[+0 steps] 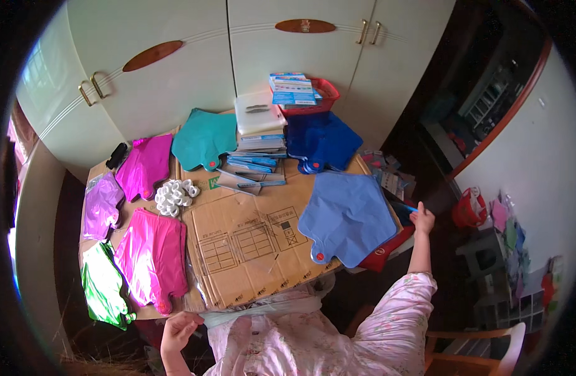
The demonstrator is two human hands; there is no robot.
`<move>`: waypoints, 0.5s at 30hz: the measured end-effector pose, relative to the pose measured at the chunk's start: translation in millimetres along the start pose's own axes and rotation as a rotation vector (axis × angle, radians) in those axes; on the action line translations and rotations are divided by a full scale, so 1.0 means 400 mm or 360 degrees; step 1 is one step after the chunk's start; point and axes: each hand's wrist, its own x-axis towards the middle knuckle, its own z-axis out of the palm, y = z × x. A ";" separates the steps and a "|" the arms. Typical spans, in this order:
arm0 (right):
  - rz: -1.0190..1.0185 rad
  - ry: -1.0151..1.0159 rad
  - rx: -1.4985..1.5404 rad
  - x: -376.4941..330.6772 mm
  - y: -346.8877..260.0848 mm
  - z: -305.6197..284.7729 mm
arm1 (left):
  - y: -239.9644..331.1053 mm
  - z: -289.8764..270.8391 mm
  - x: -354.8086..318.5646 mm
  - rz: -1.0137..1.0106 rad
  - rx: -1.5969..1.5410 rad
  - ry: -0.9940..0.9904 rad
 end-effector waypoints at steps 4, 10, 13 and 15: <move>-0.0006 -0.0258 -0.0184 0.107 0.133 -0.049 | -0.026 -0.043 -0.029 0.0224 0.0733 -0.0231; -0.0548 0.0030 -0.1072 0.189 0.199 -0.053 | -0.327 -0.163 -0.115 -0.0289 0.0826 0.0619; -0.1067 0.0374 -0.0996 0.119 0.075 -0.064 | -0.504 -0.226 -0.164 -0.0301 0.1114 0.1000; -0.0990 0.0097 -0.0650 -0.006 -0.050 0.045 | -0.616 -0.251 -0.251 -0.0486 0.1333 0.1185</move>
